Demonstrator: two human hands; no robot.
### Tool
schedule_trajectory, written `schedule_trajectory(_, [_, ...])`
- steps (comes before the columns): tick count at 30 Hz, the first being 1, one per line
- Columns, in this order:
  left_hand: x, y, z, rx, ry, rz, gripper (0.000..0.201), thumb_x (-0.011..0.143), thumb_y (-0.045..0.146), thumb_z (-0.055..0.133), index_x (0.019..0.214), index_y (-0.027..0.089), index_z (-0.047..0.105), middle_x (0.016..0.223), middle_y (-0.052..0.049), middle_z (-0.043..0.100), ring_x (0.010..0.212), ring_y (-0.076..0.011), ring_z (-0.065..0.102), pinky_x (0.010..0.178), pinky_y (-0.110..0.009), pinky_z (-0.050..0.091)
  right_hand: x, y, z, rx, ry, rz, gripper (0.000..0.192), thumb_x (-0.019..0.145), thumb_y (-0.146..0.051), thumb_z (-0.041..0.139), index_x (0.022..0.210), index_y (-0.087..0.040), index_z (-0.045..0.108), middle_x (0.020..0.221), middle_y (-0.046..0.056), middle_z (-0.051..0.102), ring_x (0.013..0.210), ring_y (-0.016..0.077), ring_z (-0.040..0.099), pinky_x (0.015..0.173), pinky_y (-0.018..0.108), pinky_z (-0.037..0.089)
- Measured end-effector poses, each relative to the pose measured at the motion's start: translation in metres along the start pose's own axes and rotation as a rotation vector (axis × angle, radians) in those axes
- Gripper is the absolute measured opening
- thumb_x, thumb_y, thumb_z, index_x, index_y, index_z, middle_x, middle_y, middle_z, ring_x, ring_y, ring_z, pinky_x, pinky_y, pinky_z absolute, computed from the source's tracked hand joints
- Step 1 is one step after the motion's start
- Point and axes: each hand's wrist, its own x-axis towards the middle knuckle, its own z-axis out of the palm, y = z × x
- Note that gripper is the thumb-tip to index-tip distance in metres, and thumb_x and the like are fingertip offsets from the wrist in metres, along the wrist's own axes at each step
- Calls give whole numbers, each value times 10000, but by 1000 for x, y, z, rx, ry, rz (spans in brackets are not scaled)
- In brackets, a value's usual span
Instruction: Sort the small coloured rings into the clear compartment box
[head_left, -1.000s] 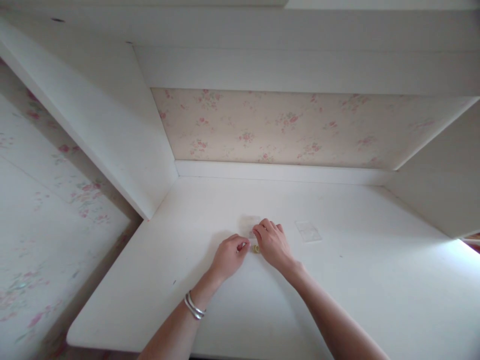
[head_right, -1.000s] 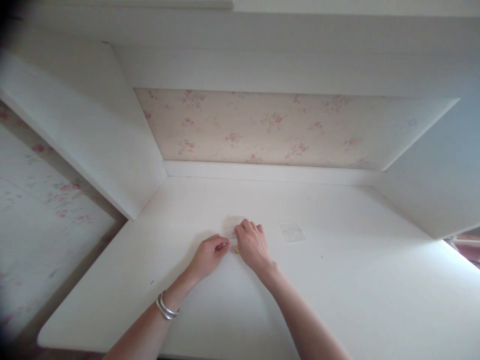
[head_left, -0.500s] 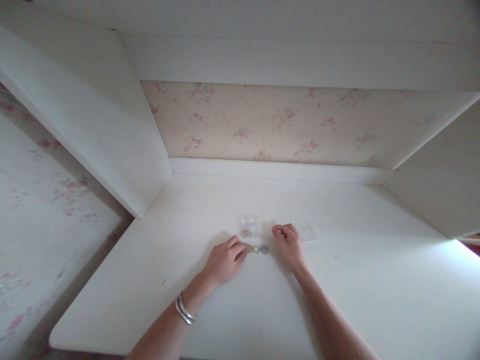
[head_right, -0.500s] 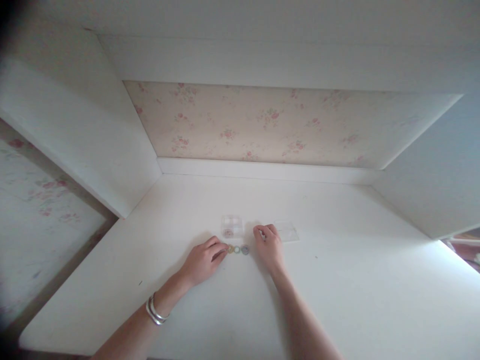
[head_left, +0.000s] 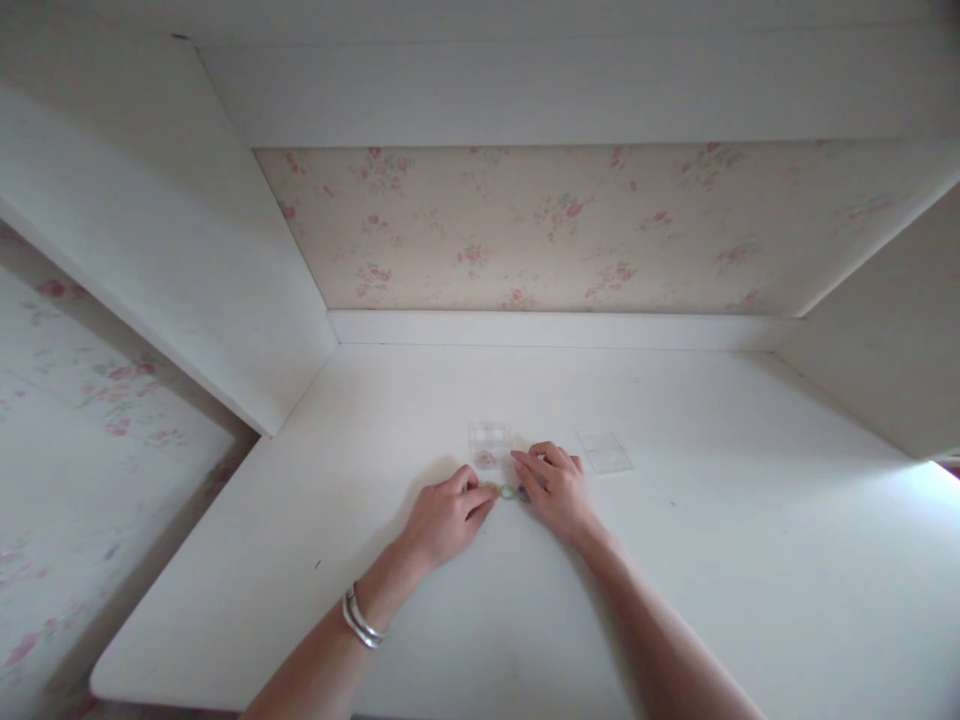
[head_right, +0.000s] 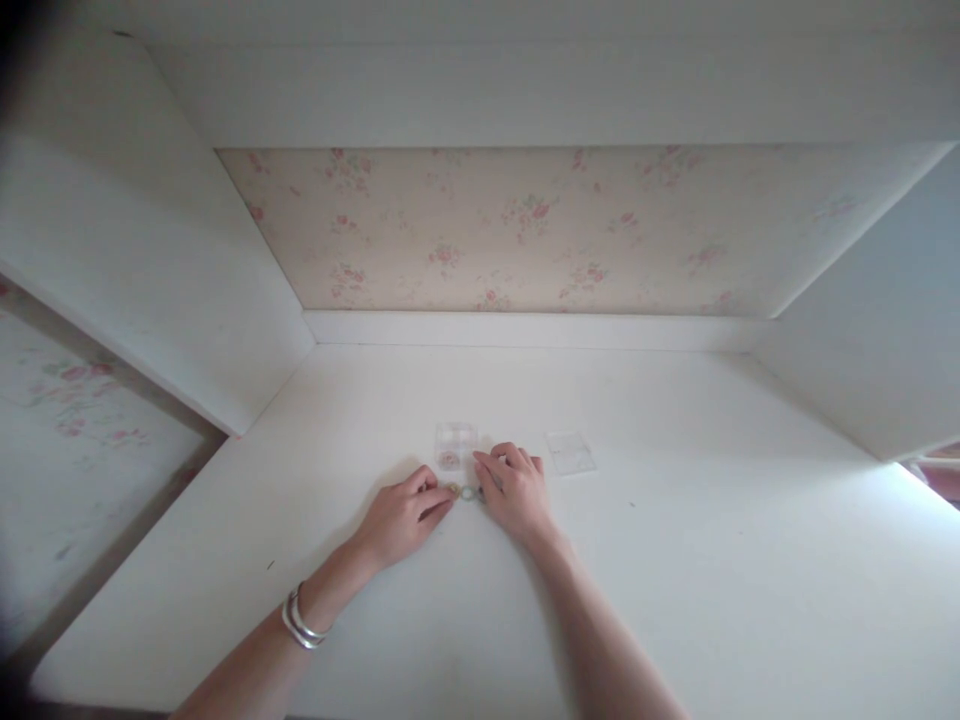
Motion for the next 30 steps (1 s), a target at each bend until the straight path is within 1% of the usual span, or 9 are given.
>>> schedule_trajectory(8, [0,1,0,-27,32,-17,237,913,311,427,1007,277,642,885,-7,563,694,-99,570,610,-208,449,-1,-3,-1,4,9,-43,241,900,-335,468,1005,-303,682,942,28,579,869,152,539,786,313,323])
schedule_trajectory(16, [-1,-1,2,-73,45,-33,221,911,280,435,984,260,643,892,-10,568,724,-102,585,648,-207,463,-1,-1,0,23,9,-38,206,872,-347,523,992,-301,684,951,19,578,833,139,547,818,313,306])
schedule_trajectory(19, [-1,-1,1,-88,52,-39,226,914,274,429,992,262,641,896,-9,566,732,-101,585,667,-209,466,-1,-1,0,31,10,-36,205,878,-347,513,960,-293,693,950,18,576,803,129,548,808,308,306])
schedule_trajectory(23, [0,-2,-1,-116,82,-48,230,916,275,427,988,248,643,906,-18,568,747,-101,586,705,-215,474,-1,-2,0,46,14,-38,211,883,-320,497,928,-276,699,946,19,577,768,116,551,807,304,310])
schedule_trajectory(27, [0,-2,-2,-126,120,-64,241,922,279,415,955,238,650,881,-22,559,713,-90,575,682,-202,468,-1,-3,-1,37,19,-44,213,878,-310,495,909,-268,701,946,20,583,752,109,558,803,298,319])
schedule_trajectory(30, [1,-1,-1,-142,166,-74,244,923,292,416,940,231,651,863,-21,544,693,-82,558,668,-192,459,-1,-4,-2,31,50,-31,220,880,-310,485,893,-254,697,895,23,596,777,126,563,792,293,325])
